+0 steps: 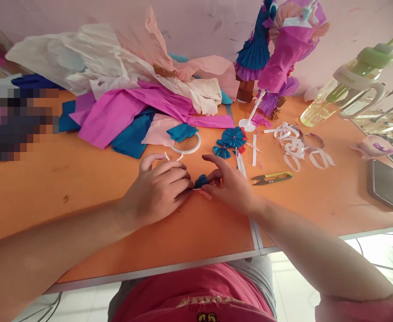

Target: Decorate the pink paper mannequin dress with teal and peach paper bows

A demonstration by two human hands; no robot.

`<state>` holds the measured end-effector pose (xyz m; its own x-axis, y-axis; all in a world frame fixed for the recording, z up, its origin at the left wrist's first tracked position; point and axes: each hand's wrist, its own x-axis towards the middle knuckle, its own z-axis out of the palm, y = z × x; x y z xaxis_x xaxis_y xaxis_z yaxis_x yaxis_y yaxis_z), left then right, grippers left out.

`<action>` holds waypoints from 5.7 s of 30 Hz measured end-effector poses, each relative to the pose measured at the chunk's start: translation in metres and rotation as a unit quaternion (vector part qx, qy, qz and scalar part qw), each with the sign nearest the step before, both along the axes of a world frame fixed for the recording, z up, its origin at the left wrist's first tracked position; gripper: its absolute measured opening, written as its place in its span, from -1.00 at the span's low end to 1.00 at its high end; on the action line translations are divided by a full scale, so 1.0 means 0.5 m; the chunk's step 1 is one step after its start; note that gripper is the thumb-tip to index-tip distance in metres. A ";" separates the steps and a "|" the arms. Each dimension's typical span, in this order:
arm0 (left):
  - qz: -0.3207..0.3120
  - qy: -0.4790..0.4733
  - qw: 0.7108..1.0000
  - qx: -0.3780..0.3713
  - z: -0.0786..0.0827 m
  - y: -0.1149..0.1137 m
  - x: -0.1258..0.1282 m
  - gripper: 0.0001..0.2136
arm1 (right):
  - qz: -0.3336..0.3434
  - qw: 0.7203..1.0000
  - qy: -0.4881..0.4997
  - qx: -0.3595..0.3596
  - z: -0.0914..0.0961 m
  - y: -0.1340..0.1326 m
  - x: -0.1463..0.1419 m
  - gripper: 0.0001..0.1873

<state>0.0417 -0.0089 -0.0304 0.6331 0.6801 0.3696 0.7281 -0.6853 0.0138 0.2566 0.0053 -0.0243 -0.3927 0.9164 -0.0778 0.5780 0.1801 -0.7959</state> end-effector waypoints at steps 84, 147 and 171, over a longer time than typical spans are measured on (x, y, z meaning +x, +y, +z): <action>-0.067 0.011 0.998 -0.016 -0.012 0.007 0.013 -0.78 | 0.113 0.915 -0.294 0.252 -0.007 -0.029 -0.020 -0.83; -0.174 -0.271 0.870 -0.374 0.011 -0.023 0.031 -0.92 | 0.121 0.981 0.067 0.136 0.084 0.006 0.026 -0.92; -0.106 -0.262 0.837 -0.468 -0.002 -0.001 0.009 -0.78 | -0.024 0.990 0.135 0.006 0.036 0.077 0.068 -0.72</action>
<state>0.0462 -0.0096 -0.0316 0.6936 0.7204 0.0021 0.3181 -0.3088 0.8963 0.2905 0.0438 -0.0062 -0.3538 0.9346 0.0360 0.3518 0.1687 -0.9207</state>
